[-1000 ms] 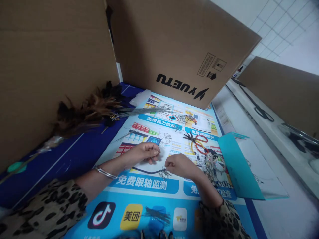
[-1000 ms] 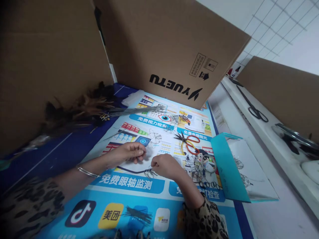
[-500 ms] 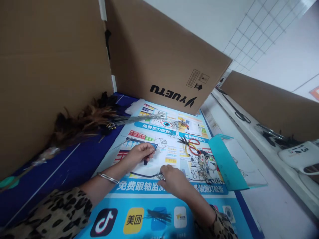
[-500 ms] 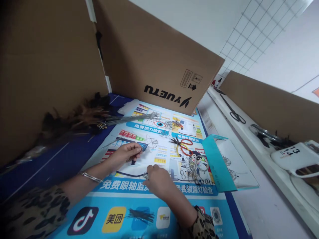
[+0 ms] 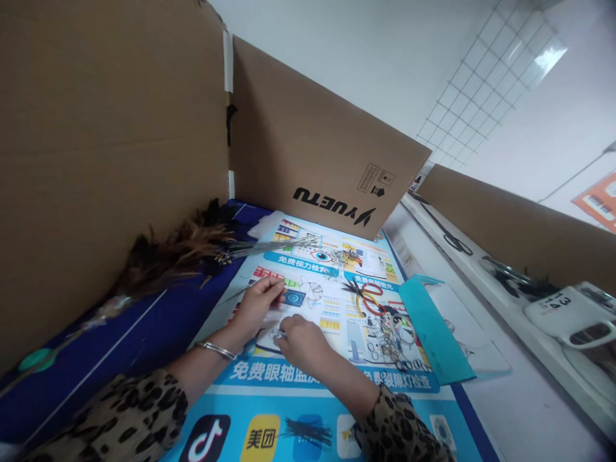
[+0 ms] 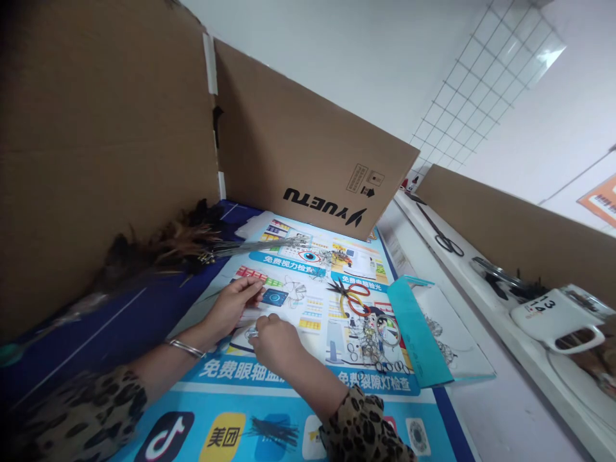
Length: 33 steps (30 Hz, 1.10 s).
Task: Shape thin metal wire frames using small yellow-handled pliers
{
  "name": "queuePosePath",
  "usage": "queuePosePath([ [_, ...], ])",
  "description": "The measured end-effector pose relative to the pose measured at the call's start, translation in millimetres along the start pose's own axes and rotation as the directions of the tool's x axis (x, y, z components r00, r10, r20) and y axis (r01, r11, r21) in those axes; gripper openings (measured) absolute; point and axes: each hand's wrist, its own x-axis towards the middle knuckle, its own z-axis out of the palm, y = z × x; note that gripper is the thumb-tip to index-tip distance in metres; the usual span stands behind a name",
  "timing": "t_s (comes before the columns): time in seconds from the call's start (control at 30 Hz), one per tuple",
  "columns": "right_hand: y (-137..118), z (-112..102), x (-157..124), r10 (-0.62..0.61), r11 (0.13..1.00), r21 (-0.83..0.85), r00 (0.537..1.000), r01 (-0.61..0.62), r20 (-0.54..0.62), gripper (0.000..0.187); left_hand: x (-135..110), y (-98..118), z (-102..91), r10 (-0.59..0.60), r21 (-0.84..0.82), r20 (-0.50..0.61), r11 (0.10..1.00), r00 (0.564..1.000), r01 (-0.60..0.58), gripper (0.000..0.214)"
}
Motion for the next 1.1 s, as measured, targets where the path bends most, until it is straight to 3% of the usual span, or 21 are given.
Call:
queuePosePath([
  [0.1, 3, -1, 8, -0.029, 0.992, 0.119, 0.999, 0.032, -0.025, 0.035, -1, 3, 0.1, 0.010, 0.012, -0.034, 1.000, 0.999, -0.009, 0.037],
  [0.2, 12, 0, 12, -0.029, 0.912, 0.406, 0.998, 0.049, -0.054, 0.036, -1, 7, 0.1, 0.011, 0.034, -0.064, 0.999, 0.998, -0.009, 0.037],
  [0.27, 21, 4, 13, 0.037, 0.739, 0.673, 0.999, -0.005, -0.034, 0.032, 0, 10, -1.6, 0.012, 0.059, -0.054, 0.998, 0.998, -0.008, 0.035],
  [0.3, 25, 7, 14, 0.088, 0.598, 0.800, 0.996, -0.055, 0.002, 0.031, 1, 11, -3.4, 0.008, 0.078, -0.033, 0.997, 0.999, -0.006, 0.032],
  [0.33, 30, 11, 14, 0.107, 0.524, 0.848, 0.994, -0.080, 0.028, 0.031, 3, 13, -5.9, 0.002, 0.105, 0.000, 0.994, 1.000, -0.002, 0.030],
  [0.47, 45, 22, 19, 0.130, 0.387, 0.917, 0.990, -0.099, 0.052, 0.034, 10, 21, -21.7, -0.040, 0.312, 0.216, 0.950, 0.975, -0.030, 0.020],
  [0.57, 50, 25, 22, 0.149, 0.315, 0.945, 0.988, -0.087, 0.041, 0.032, 9, 29, -31.9, -0.090, 0.529, 0.405, 0.835, 0.910, -0.153, 0.015],
  [0.67, 51, 25, 22, 0.166, 0.273, 0.960, 0.986, -0.069, 0.024, 0.030, -2, 36, -33.1, -0.191, 0.672, 0.518, 0.693, 0.834, -0.259, 0.018],
  [0.77, 51, 24, 20, 0.160, 0.259, 0.964, 0.987, -0.062, 0.020, 0.029, -16, 38, -26.2, -0.242, 0.768, 0.547, 0.526, 0.802, -0.365, 0.028],
  [0.97, 51, 24, 19, 0.103, 0.299, 0.951, 0.993, -0.082, 0.053, 0.027, -26, 36, -15.0, -0.284, 0.843, 0.536, 0.231, 0.795, -0.486, 0.025],
  [1.1, 50, 24, 20, 0.080, 0.363, 0.928, 0.995, -0.080, 0.055, 0.024, -22, 40, -16.1, -0.358, 0.859, 0.501, 0.099, 0.788, -0.502, 0.016],
])
